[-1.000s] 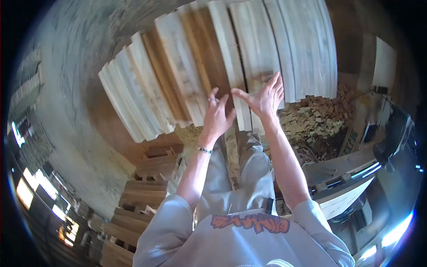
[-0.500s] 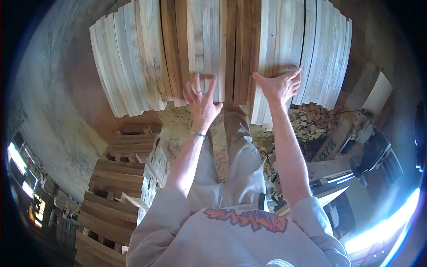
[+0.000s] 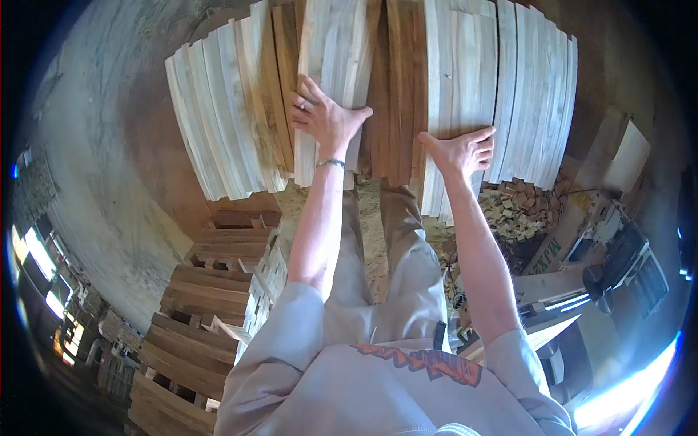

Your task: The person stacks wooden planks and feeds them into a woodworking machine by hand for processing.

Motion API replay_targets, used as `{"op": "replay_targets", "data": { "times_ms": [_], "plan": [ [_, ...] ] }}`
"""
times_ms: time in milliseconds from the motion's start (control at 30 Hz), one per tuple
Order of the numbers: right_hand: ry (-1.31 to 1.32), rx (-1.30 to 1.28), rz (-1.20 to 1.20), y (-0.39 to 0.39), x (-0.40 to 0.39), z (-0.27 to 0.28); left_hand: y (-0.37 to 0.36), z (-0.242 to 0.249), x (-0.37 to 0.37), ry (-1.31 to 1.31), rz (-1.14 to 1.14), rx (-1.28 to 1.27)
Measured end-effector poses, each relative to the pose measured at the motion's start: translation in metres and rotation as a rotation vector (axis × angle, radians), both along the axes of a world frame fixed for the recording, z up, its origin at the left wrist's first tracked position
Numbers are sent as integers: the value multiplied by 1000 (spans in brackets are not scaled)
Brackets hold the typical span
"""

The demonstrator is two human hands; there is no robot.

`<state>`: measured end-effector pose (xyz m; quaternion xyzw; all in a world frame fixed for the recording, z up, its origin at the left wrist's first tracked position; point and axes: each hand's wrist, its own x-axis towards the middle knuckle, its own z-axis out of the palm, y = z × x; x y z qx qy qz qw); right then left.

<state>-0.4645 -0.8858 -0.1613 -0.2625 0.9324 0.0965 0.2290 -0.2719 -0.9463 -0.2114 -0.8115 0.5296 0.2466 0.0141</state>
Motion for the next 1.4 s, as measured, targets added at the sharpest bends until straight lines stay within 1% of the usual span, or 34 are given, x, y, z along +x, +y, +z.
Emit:
{"op": "replay_targets", "data": {
  "times_ms": [67, 133, 167, 200, 267, 333, 367, 400, 467, 533, 600, 667, 733, 767, 800, 833, 867, 900, 933, 967, 1000, 1067, 1133, 1200, 1267, 1300, 1333, 1367, 1400],
  "plan": [
    [15, -49, 53, 3, -3, 2, 2, 10, 1, -7, -1, 9],
    [27, -89, 47, 1, -5, 7, 12, 11, 12, -54, -21, 40],
    [3, -104, 77, 6, -6, 7, 20, 17, 19, -76, -15, 110],
    [-17, -119, 101, 12, -9, 9, 34, 19, 32, -76, -32, 110],
    [-38, -104, 74, 15, -17, 16, 55, 14, 51, -152, -140, 139],
    [-89, -151, 130, 17, -19, 22, 54, 18, 49, -171, -137, 109],
    [-109, -87, 101, 15, -16, 21, 53, 19, 47, -188, -118, 86],
    [-106, -93, 75, 16, -11, 21, 50, 22, 45, -187, -144, 78],
    [-48, -83, 71, 11, -6, 14, 40, 26, 40, -104, -62, 131],
    [-16, -110, 39, 14, -6, 12, 39, 29, 42, -81, -84, 133],
    [-78, -124, 73, 16, -12, 11, 40, 23, 49, -86, -88, 148],
    [-90, -125, 51, 17, -19, 15, 44, 28, 65, -88, -138, 120],
    [-184, -133, 95, 22, -34, 18, 45, 46, 86, 96, -169, 202],
    [-228, -123, 107, 25, -45, 19, 49, 45, 103, 156, -178, 238],
    [-323, -170, 102, 30, -59, 24, 58, 39, 126, 164, -198, 241],
    [-436, -225, 80, 37, -76, 15, 65, 30, 149, 390, -229, 219],
    [-552, -286, 58, 46, -88, 9, 70, 33, 166, 612, -262, 199],
    [-541, -303, 35, 55, -95, 15, 76, 51, 166, 824, -145, 263],
    [-703, -359, -44, 65, -98, 23, 86, 73, 165, 1025, -23, 333],
    [-868, -421, -120, 73, -99, 32, 95, 88, 176, 1048, 1, 414],
    [-865, -448, -140, 84, -95, 47, 103, 102, 189, 1066, 23, 494],
    [-1117, -561, -440, 117, -80, 87, 117, 129, 208, 1070, 29, 581],
    [-1222, -627, -435, 159, -75, 98, 123, 162, 219, 1100, -41, 571],
    [-1233, -630, -547, 193, -67, 143, 126, 191, 230, 1040, -91, 591],
    [-1300, -747, -567, 232, -63, 176, 122, 228, 218, 1048, -170, 600],
    [-1349, -772, -593, 245, -63, 210, 120, 234, 223, 1025, -235, 596],
    [-1307, -800, -590, 265, -60, 233, 117, 242, 224, 998, -300, 604],
    [-1277, -832, -594, 289, -57, 253, 111, 272, 201, 990, -337, 653],
    [-1238, -870, -599, 312, -57, 271, 108, 288, 185, 1021, -383, 667]
  ]
}}
